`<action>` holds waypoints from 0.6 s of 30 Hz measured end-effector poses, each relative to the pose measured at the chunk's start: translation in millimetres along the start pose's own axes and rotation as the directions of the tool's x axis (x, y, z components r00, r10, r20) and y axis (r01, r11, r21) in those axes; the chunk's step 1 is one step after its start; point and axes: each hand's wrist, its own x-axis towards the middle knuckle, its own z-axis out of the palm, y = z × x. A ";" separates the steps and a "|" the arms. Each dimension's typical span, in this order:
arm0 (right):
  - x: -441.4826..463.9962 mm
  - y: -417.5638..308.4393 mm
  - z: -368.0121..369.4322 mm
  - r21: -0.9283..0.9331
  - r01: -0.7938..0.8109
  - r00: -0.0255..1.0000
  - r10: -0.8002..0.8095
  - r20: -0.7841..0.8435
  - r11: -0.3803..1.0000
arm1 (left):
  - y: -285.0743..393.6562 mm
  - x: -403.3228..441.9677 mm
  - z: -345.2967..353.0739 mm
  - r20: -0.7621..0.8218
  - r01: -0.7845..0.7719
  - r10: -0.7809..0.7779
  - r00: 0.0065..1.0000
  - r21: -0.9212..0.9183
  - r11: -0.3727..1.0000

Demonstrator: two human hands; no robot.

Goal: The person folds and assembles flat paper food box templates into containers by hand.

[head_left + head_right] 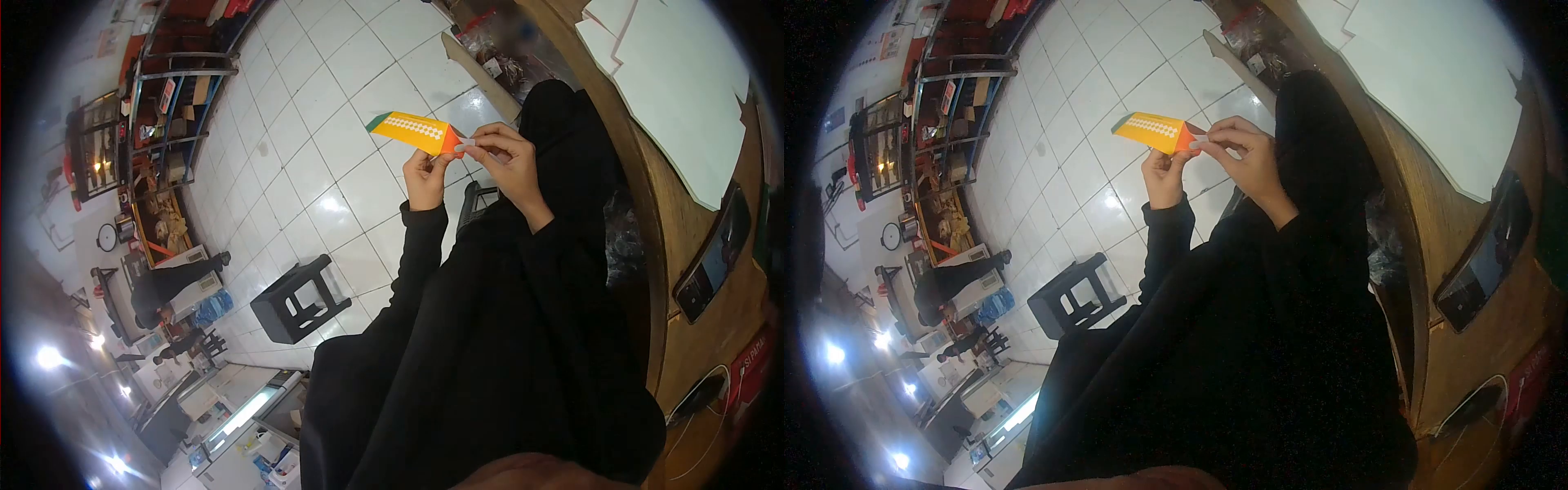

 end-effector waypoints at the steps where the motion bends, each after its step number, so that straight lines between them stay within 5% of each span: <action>1: 0.5 0.1 -0.4 0.000 -0.001 1.000 0.001 0.001 1.000 | 0.9 -0.6 -0.9 -0.006 0.011 -0.011 1.000 0.005 1.000; 6: 3.0 -5.4 -0.3 -0.270 0.195 0.976 -0.161 0.143 0.943 | 3.2 -1.5 -12.3 -0.027 0.035 -0.033 0.999 0.070 0.997; 9: 1.7 -9.3 1.2 -0.306 0.149 0.971 -0.081 0.225 0.940 | 10.3 -2.6 -8.0 -0.073 0.018 -0.014 0.997 0.059 0.998; 13: 1.0 0.8 0.4 -0.300 0.157 0.969 -0.089 0.229 0.941 | 4.5 -7.8 -1.0 -0.122 0.030 -0.024 0.992 0.045 0.999; 16: -1.8 6.7 3.0 -0.125 0.026 0.998 -0.020 0.051 0.992 | 3.2 -13.5 13.9 -0.211 0.014 -0.025 0.977 -0.050 0.999; 18: -3.3 1.7 7.9 -0.282 0.178 0.984 -0.169 0.056 0.943 | 0.6 -17.4 25.7 -0.262 -0.001 -0.026 0.965 -0.102 0.995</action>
